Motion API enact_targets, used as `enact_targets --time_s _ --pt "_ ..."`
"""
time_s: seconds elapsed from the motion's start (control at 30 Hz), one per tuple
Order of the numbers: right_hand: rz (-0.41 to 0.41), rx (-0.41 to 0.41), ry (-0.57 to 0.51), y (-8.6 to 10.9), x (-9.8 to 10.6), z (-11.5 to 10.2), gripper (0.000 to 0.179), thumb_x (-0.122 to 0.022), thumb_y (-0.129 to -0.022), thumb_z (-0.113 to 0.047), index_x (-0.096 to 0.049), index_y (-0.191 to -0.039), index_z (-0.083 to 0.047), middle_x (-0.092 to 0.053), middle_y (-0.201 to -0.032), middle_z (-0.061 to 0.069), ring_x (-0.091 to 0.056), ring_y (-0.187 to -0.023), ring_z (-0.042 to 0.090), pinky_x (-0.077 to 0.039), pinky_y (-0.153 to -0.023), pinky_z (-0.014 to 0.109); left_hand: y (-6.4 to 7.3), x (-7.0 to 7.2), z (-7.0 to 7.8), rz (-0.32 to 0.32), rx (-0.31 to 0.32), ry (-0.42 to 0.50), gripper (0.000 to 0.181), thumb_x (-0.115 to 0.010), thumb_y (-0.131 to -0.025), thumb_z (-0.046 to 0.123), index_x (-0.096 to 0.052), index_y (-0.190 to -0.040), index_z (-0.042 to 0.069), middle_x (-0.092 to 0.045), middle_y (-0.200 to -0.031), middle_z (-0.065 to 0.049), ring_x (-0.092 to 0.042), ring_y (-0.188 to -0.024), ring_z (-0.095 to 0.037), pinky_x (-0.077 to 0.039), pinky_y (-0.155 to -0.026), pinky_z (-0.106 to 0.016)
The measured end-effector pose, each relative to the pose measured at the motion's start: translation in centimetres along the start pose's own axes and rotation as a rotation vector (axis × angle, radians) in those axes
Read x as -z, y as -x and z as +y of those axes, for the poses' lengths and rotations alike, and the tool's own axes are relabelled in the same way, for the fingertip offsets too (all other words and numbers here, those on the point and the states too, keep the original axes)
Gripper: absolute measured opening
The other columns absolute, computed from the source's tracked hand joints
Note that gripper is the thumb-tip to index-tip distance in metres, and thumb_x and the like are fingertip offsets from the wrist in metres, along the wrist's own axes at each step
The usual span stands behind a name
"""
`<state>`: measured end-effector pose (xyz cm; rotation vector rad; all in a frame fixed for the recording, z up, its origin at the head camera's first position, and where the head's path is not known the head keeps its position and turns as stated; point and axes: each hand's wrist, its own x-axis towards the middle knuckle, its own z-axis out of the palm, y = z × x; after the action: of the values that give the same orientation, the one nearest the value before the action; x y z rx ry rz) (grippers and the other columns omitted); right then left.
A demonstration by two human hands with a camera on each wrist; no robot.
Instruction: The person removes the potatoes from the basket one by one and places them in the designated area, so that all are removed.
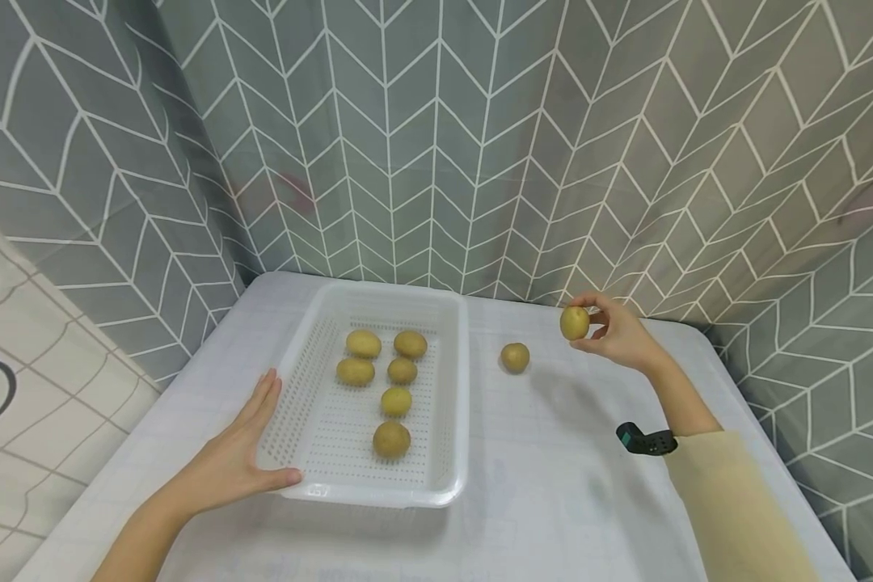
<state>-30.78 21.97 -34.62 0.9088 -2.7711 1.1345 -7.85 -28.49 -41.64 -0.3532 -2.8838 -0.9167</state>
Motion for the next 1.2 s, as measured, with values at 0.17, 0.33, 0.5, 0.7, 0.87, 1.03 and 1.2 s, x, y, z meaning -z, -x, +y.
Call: enact_targets --time_s 0.17,0.33,0.5,0.7,0.87,1.03,1.2 --pt "-0.006 -0.014 -0.02 0.4 -0.2 -1.1 0.055 -0.074 -0.075 0.011 -0.047 -0.123 0.01 -0.052 -0.123 0.027 -0.058 -0.104 0.048 -0.052 -0.077 0.051 0.0 0.0 0.0 0.0 0.0 -0.004 0.127 -0.082 -0.068 0.048 -0.002 -0.153 0.0 0.007 -0.16 -0.015 -0.007 -0.143 -0.043 -0.031 -0.095 -0.071" --pt "-0.019 -0.053 -0.055 0.1 -0.8 1.8 0.059 -0.076 -0.076 0.007 -0.047 -0.126 0.002 -0.049 -0.128 0.02 -0.057 -0.109 0.041 -0.052 -0.079 0.044 0.0 0.0 0.1 -0.001 0.003 -0.007 0.127 -0.082 -0.068 0.049 -0.002 -0.153 0.0 0.007 -0.16 -0.015 -0.008 -0.143 -0.044 -0.032 -0.095 -0.07" --pt "-0.037 -0.067 -0.075 0.1 -1.4 3.1 0.059 -0.078 -0.076 0.003 -0.048 -0.126 0.0 -0.05 -0.128 0.018 -0.056 -0.111 0.041 -0.053 -0.078 0.037 0.2 -0.1 0.1 -0.001 0.0 0.0 0.127 -0.082 -0.068 0.049 -0.002 -0.153 0.0 0.007 -0.16 -0.015 -0.008 -0.143 -0.044 -0.031 -0.095 -0.07" --pt "-0.042 -0.059 -0.081 -0.1 -1.9 3.4 0.058 -0.076 -0.075 0.007 -0.047 -0.124 0.001 -0.05 -0.127 0.02 -0.056 -0.111 0.043 -0.054 -0.078 0.037 0.1 0.0 0.1 0.004 -0.011 -0.004 0.127 -0.082 -0.068 0.049 -0.002 -0.153 0.0 0.007 -0.16 -0.015 -0.008 -0.143 -0.044 -0.031 -0.095 -0.071" --pt "-0.047 -0.069 -0.077 -0.1 -2.3 3.7 0.058 -0.075 -0.074 0.01 -0.046 -0.123 0.001 -0.049 -0.127 0.021 -0.055 -0.112 0.045 -0.053 -0.08 0.045 -0.1 0.1 0.0 -0.001 -0.01 -0.012 0.127 -0.082 -0.069 0.049 -0.001 -0.153 0.0 0.007 -0.16 -0.015 -0.008 -0.143 -0.044 -0.031 -0.096 -0.07" --pt "-0.048 -0.069 -0.079 -0.3 -2.8 4.1 0.058 -0.075 -0.074 0.01 -0.047 -0.123 0.001 -0.049 -0.127 0.02 -0.056 -0.111 0.045 -0.054 -0.08 0.044 -0.1 0.1 0.1 -0.003 -0.001 -0.007 0.127 -0.082 -0.068 0.049 -0.002 -0.153 -0.001 0.008 -0.16 -0.015 -0.008 -0.142 -0.045 -0.031 -0.096 -0.069" --pt "-0.051 -0.07 -0.092 -0.3 -3.1 4.3 0.058 -0.075 -0.072 0.011 -0.047 -0.122 0.002 -0.05 -0.126 0.021 -0.056 -0.109 0.046 -0.053 -0.08 0.051 0.0 0.0 0.0 -0.004 0.004 -0.001 0.127 -0.083 -0.068 0.048 -0.002 -0.153 -0.001 0.008 -0.16 -0.015 -0.009 -0.142 -0.045 -0.03 -0.097 -0.069"
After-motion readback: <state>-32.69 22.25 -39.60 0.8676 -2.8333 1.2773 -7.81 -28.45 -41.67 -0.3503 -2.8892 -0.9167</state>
